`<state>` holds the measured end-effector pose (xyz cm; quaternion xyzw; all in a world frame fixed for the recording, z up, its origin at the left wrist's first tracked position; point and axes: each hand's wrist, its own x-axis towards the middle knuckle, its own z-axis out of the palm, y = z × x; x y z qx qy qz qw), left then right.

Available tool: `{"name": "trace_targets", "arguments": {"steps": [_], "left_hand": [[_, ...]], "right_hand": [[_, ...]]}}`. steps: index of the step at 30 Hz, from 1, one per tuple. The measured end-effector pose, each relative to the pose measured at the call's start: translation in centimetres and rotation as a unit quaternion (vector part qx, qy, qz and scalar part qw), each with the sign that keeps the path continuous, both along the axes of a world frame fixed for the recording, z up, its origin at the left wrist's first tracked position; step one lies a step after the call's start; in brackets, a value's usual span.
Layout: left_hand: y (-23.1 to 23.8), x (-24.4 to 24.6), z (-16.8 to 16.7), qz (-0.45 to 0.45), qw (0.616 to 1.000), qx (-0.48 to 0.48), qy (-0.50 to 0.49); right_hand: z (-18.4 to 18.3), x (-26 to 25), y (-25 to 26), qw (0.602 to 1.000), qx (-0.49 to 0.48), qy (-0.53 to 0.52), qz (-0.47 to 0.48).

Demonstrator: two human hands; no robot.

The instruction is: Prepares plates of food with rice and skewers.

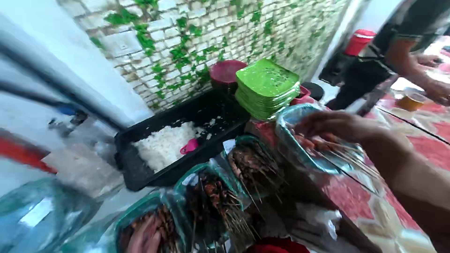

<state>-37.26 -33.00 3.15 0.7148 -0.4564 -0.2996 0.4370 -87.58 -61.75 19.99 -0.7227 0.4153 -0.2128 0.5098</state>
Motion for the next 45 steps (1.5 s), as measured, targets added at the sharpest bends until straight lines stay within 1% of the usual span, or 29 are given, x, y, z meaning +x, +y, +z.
{"name": "trace_targets", "arguments": {"steps": [2, 4, 5, 7, 8, 10, 12, 14, 16, 18, 20, 22, 25, 28, 29, 31, 33, 35, 38, 40, 42, 45], "left_hand": [[-2.7, -1.7, 1.7, 0.030, 0.999, 0.024, -0.026], [-4.3, -1.7, 3.3, 0.065, 0.996, 0.027, -0.058], [-4.8, -1.1, 3.8, 0.080, 0.993, 0.031, -0.082], [-6.1, 1.0, 4.4, 0.116, 0.983, 0.067, -0.129], [-7.0, 2.3, 4.5, 0.141, 0.975, 0.094, -0.141], [-9.7, 4.6, 4.2, 0.197, 0.955, 0.156, -0.158], [-13.1, 6.8, 3.2, 0.225, 0.937, 0.187, -0.189], [-16.5, 8.4, 1.6, 0.239, 0.924, 0.204, -0.216], [-19.3, 9.5, -0.7, 0.244, 0.911, 0.234, -0.236], [-20.8, 9.5, -2.7, 0.235, 0.893, 0.287, -0.254], [-21.1, 9.3, -3.8, 0.233, 0.883, 0.306, -0.269], [-20.9, 9.5, -4.4, 0.229, 0.885, 0.300, -0.273], [-20.6, 10.0, -4.8, 0.230, 0.887, 0.284, -0.281], [-20.3, 10.1, -5.5, 0.234, 0.891, 0.252, -0.295], [-20.3, 10.1, -5.6, 0.235, 0.893, 0.243, -0.297], [-20.3, 10.0, -5.6, 0.238, 0.894, 0.226, -0.304], [-20.3, 9.9, -5.6, 0.245, 0.894, 0.212, -0.310], [-20.4, 9.8, -5.6, 0.246, 0.894, 0.212, -0.307], [-20.4, 9.8, -5.6, 0.248, 0.891, 0.232, -0.300], [-20.4, 9.9, -5.4, 0.247, 0.890, 0.247, -0.295], [-20.5, 9.9, -5.3, 0.246, 0.889, 0.257, -0.289], [-20.7, 9.8, -4.9, 0.242, 0.888, 0.264, -0.287]], "right_hand": [[1.6, 3.5, -4.9, 0.992, -0.041, -0.005, 0.123], [1.4, 9.2, -6.9, 0.970, -0.054, -0.007, 0.236], [0.5, 12.0, -7.6, 0.959, -0.072, 0.008, 0.275], [-2.0, 18.0, -8.9, 0.941, -0.134, 0.100, 0.294], [-3.7, 21.0, -10.0, 0.937, -0.144, 0.129, 0.289], [-7.5, 26.9, -12.0, 0.942, -0.125, 0.159, 0.269], [-11.1, 32.7, -13.3, 0.932, -0.137, 0.180, 0.282], [-15.1, 38.3, -14.0, 0.898, -0.185, 0.237, 0.321], [-19.9, 43.1, -14.8, 0.855, -0.229, 0.308, 0.350], [-23.7, 46.8, -15.8, 0.813, -0.250, 0.361, 0.383], [-27.2, 49.3, -17.0, 0.780, -0.259, 0.381, 0.424], [-29.3, 50.3, -18.0, 0.757, -0.249, 0.388, 0.464], [-30.3, 50.2, -19.3, 0.731, -0.232, 0.423, 0.483], [-29.8, 48.1, -21.1, 0.735, -0.196, 0.464, 0.454], [-29.3, 47.3, -21.7, 0.743, -0.179, 0.470, 0.441], [-28.8, 45.6, -23.4, 0.777, -0.140, 0.461, 0.406], [-28.2, 43.9, -24.4, 0.810, -0.075, 0.452, 0.366], [-26.8, 42.7, -24.4, 0.815, 0.029, 0.473, 0.332], [-27.0, 41.6, -24.6, 0.831, 0.135, 0.471, 0.264], [-26.5, 41.3, -24.0, 0.839, 0.162, 0.466, 0.232], [-26.2, 40.8, -23.3, 0.843, 0.176, 0.453, 0.230], [-26.3, 40.1, -22.7, 0.871, 0.228, 0.394, 0.183]]}}
